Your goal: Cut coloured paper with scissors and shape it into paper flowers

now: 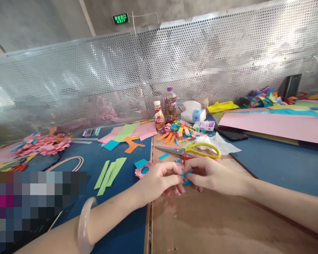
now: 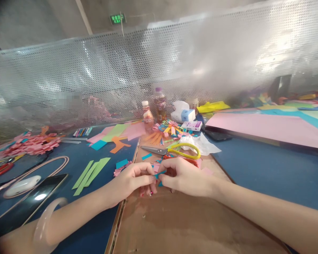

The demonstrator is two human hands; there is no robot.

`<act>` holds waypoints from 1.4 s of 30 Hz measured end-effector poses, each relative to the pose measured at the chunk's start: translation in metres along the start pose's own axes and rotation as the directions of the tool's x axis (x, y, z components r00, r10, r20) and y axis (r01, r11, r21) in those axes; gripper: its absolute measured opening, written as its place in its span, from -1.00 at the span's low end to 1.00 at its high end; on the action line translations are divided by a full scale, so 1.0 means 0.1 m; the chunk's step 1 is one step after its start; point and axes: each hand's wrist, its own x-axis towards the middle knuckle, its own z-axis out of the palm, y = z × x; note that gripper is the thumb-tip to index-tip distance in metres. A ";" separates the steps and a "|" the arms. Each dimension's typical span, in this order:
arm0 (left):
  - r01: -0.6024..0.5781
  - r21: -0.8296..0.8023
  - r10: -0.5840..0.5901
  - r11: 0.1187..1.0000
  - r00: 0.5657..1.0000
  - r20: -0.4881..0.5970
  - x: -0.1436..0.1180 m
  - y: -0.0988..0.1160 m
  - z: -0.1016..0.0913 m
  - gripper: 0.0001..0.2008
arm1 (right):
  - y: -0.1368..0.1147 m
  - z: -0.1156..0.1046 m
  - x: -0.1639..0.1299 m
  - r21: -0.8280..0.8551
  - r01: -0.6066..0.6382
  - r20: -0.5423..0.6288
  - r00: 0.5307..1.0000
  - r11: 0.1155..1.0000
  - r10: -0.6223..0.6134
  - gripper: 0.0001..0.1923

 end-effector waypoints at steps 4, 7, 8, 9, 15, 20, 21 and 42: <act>0.005 0.002 -0.005 1.000 1.000 -0.010 0.00 0.00 0.01 -0.91 | 0.01 0.00 0.00 -0.012 0.011 0.002 1.000 1.000 -0.011 -0.84; 0.016 0.020 -0.016 1.000 1.000 -0.007 -0.01 -0.01 0.02 -0.92 | 0.02 0.00 0.00 -0.052 0.010 -0.019 1.000 0.999 -0.011 -0.84; 0.017 0.025 -0.017 1.000 1.000 -0.005 0.00 -0.01 0.02 -0.92 | 0.03 0.01 0.00 -0.062 0.010 -0.024 1.000 0.998 -0.011 -0.84; 0.016 0.029 -0.015 0.999 1.000 -0.005 0.00 -0.01 0.02 -0.91 | 0.03 0.01 0.00 -0.067 0.008 -0.027 1.000 0.998 -0.010 -0.85; 0.016 0.024 -0.016 1.000 1.000 -0.014 0.00 0.00 0.01 -0.92 | 0.00 -0.01 -0.01 -0.009 0.005 -0.007 1.000 1.000 -0.005 -0.84; 0.021 0.046 -0.019 0.999 0.999 -0.045 0.00 0.02 0.02 -0.92 | -0.08 -0.03 -0.02 0.029 -0.022 -0.008 1.000 0.999 0.022 -0.84; 0.024 0.052 -0.021 0.998 0.999 -0.049 -0.01 0.02 0.02 -0.92 | -0.08 -0.03 -0.02 0.034 -0.022 -0.011 1.000 0.999 0.023 -0.84; 0.025 0.031 -0.025 0.999 1.000 -0.003 -0.01 0.00 -0.02 -0.85 | 0.00 -0.02 0.00 0.107 -0.059 0.024 0.998 0.993 0.056 -0.81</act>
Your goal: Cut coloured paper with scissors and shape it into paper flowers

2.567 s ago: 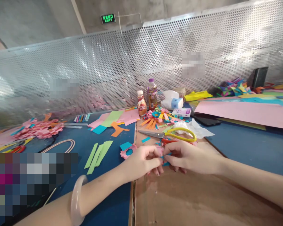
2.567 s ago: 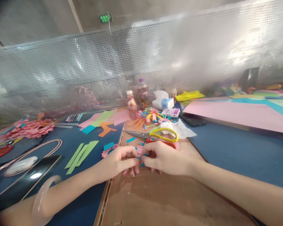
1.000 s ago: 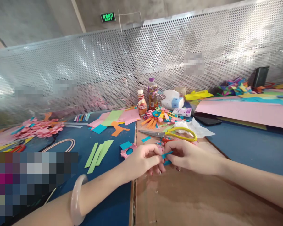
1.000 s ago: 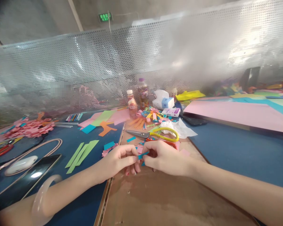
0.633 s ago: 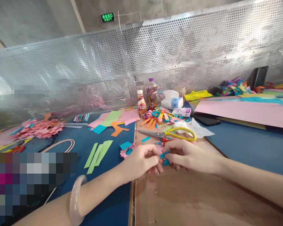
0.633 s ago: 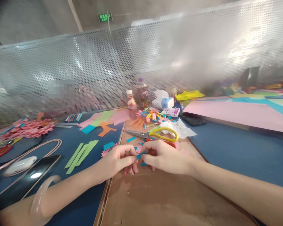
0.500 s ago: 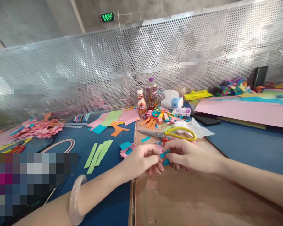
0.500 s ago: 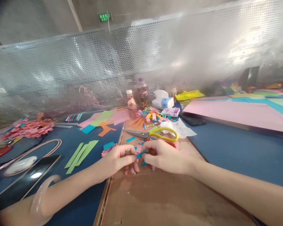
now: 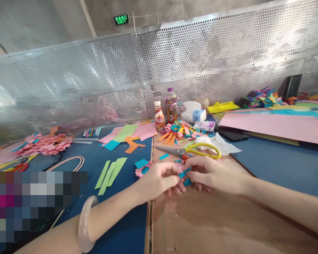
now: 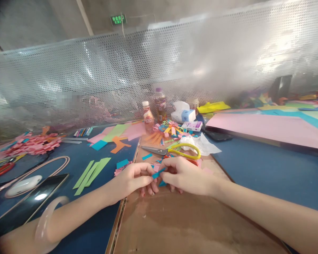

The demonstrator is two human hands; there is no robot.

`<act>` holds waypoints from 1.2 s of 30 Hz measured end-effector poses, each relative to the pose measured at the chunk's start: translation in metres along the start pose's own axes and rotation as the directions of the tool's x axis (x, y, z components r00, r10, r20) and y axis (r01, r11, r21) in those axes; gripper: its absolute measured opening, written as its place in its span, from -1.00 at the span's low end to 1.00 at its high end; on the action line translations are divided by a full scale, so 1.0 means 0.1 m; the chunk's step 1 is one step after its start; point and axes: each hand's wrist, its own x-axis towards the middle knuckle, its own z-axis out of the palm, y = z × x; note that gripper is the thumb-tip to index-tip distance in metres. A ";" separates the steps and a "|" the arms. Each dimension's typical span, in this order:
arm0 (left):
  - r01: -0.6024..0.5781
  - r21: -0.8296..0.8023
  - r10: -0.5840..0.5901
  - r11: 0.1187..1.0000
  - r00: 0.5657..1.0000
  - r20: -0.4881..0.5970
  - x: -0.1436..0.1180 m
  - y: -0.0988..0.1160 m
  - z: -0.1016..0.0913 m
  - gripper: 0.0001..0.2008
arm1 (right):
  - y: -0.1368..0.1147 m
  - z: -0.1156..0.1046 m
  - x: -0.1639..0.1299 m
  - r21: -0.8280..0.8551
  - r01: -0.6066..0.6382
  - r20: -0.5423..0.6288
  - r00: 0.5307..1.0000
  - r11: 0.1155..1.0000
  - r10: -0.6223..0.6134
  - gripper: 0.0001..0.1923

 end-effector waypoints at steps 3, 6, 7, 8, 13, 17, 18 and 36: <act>-0.013 -0.003 0.013 1.000 1.000 0.009 0.00 0.00 0.00 -0.86 | 0.02 0.00 0.00 0.005 0.000 0.002 1.000 1.000 0.000 -0.82; -0.011 0.003 0.011 1.000 1.000 -0.001 0.00 0.00 0.00 -0.86 | 0.03 0.00 0.01 0.003 0.017 0.005 1.000 1.000 -0.017 -0.82; -0.007 0.006 0.007 1.000 1.000 -0.006 0.00 0.00 0.00 -0.87 | 0.03 0.00 0.01 0.006 0.023 0.008 1.000 1.000 -0.023 -0.81; -0.002 0.012 0.002 1.000 1.000 -0.009 0.00 0.00 0.00 -0.87 | 0.03 0.01 0.01 0.010 0.028 0.009 1.000 1.000 -0.029 -0.81; 0.005 0.031 -0.004 1.000 1.000 -0.027 0.00 -0.01 0.02 -0.90 | 0.03 0.02 0.02 0.001 0.032 0.007 0.999 0.999 -0.032 -0.79; 0.019 0.025 -0.018 1.000 1.000 -0.021 0.01 0.01 0.02 -0.89 | 0.03 0.02 0.01 -0.007 0.028 0.006 1.000 1.000 -0.028 -0.80; 0.021 0.023 -0.021 1.000 1.000 -0.019 0.01 0.02 0.02 -0.89 | 0.03 0.02 0.01 -0.003 0.030 0.007 1.000 1.000 -0.030 -0.80; 0.043 -0.030 -0.043 0.999 0.999 -0.017 0.00 0.01 0.00 -0.84 | 0.04 0.00 0.02 0.000 -0.002 -0.024 1.000 1.000 0.002 -0.79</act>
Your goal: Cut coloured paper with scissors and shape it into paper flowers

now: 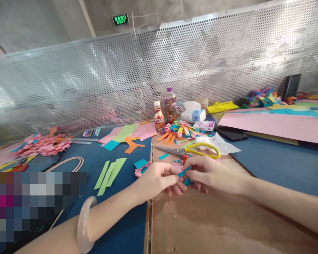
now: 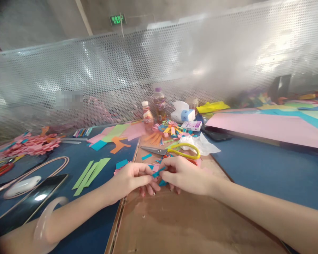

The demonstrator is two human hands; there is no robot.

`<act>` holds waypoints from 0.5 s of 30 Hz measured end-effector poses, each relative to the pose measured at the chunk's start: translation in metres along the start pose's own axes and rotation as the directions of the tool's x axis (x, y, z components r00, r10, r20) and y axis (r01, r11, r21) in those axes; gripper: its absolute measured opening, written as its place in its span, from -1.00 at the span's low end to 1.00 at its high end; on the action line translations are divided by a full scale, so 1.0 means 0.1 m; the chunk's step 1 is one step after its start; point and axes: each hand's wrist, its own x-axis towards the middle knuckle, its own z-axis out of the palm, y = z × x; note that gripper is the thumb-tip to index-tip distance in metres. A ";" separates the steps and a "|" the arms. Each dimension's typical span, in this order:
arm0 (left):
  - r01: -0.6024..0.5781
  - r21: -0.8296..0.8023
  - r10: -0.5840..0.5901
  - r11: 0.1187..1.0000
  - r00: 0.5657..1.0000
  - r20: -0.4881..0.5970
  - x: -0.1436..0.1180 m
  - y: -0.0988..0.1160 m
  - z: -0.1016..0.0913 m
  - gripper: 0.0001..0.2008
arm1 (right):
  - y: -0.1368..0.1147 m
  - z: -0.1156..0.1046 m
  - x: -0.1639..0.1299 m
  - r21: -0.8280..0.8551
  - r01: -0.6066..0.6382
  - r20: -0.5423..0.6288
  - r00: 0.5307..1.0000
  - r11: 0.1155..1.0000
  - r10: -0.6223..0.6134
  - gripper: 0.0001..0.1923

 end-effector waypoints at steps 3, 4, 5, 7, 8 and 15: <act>-0.015 -0.026 0.015 1.000 1.000 0.008 0.00 0.00 0.00 -0.81 | 0.00 0.00 0.00 0.001 0.000 -0.008 1.000 1.000 0.000 -0.80; -0.015 -0.026 0.015 1.000 1.000 0.006 0.01 0.00 0.00 -0.80 | -0.01 0.00 0.00 0.003 0.000 -0.010 1.000 1.000 0.000 -0.80; -0.011 -0.025 0.011 1.000 1.000 0.002 0.01 0.00 0.00 -0.79 | -0.01 0.00 0.00 0.004 -0.001 -0.013 1.000 1.000 0.001 -0.80; -0.001 -0.018 0.000 1.000 1.000 -0.014 0.02 0.01 0.01 -0.79 | -0.01 0.01 0.00 -0.002 -0.003 -0.021 1.000 1.000 0.003 -0.80; 0.003 -0.013 -0.003 1.000 1.000 -0.022 0.02 0.01 0.02 -0.80 | 0.00 0.01 0.00 -0.005 -0.004 -0.024 1.000 1.000 0.004 -0.80; 0.002 -0.025 -0.003 1.000 0.999 -0.040 0.02 0.04 0.03 -0.84 | 0.00 0.01 0.00 0.008 0.004 -0.035 0.999 1.000 -0.004 -0.83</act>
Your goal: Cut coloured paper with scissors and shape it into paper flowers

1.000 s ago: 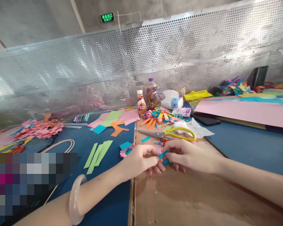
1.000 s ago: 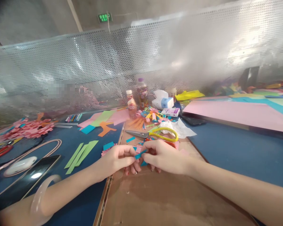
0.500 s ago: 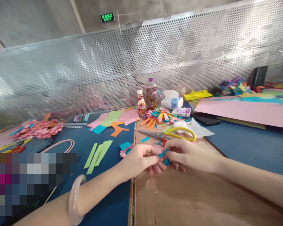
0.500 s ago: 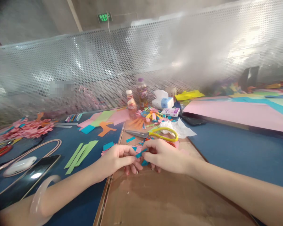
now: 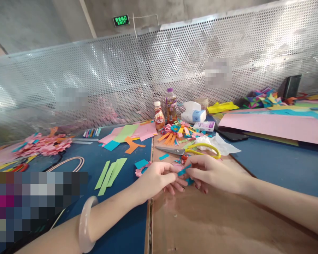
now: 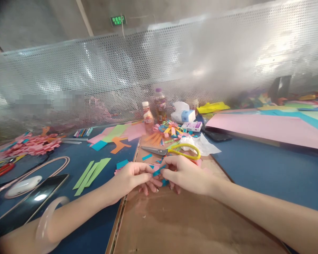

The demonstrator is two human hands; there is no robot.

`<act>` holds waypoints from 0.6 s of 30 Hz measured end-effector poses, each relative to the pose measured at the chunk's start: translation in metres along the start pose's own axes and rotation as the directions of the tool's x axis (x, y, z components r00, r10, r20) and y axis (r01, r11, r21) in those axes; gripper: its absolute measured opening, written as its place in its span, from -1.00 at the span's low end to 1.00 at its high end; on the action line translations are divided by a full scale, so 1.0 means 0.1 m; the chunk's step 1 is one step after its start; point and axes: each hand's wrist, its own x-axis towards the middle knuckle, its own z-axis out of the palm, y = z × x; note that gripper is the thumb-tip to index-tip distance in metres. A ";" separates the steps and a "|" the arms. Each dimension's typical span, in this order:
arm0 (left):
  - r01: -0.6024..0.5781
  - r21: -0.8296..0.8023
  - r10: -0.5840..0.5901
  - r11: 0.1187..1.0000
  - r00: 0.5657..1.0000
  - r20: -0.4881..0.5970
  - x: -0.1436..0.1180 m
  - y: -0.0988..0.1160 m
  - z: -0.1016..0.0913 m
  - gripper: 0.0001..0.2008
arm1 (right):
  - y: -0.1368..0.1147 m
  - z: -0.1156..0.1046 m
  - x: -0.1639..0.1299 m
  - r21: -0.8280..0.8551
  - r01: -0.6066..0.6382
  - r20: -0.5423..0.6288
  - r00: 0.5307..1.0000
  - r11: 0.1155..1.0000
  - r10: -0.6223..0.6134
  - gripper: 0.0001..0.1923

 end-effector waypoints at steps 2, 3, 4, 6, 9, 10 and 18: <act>0.005 -0.011 -0.005 1.000 1.000 -0.016 -0.01 0.01 0.00 -0.84 | -0.02 0.00 0.00 0.027 -0.011 -0.009 1.000 1.000 0.011 -0.85; 0.007 -0.017 -0.007 1.000 1.000 -0.023 -0.01 0.01 0.00 -0.83 | -0.03 0.00 0.00 0.040 -0.020 -0.013 1.000 0.999 0.020 -0.85; 0.008 -0.023 -0.009 1.000 1.000 -0.028 -0.01 0.01 0.00 -0.82 | -0.04 0.00 0.00 0.051 -0.026 -0.015 1.000 0.998 0.027 -0.85; 0.007 -0.038 -0.008 0.999 0.999 -0.039 -0.01 0.01 -0.01 -0.81 | -0.05 0.01 0.00 0.060 -0.032 -0.023 0.999 0.998 0.033 -0.86; 0.005 -0.062 -0.008 0.998 0.999 -0.047 0.00 -0.01 -0.01 -0.81 | -0.03 0.01 0.00 0.053 -0.031 -0.039 0.999 0.998 0.034 -0.86; 0.006 -0.063 -0.009 0.998 0.999 -0.049 0.01 -0.02 -0.01 -0.82 | -0.02 0.01 0.00 0.052 -0.035 -0.042 0.998 0.998 0.037 -0.86; -0.004 -0.020 0.003 1.000 0.999 -0.053 0.00 0.00 -0.01 -0.81 | -0.05 0.01 0.02 0.091 -0.068 -0.036 0.997 0.994 0.071 -0.87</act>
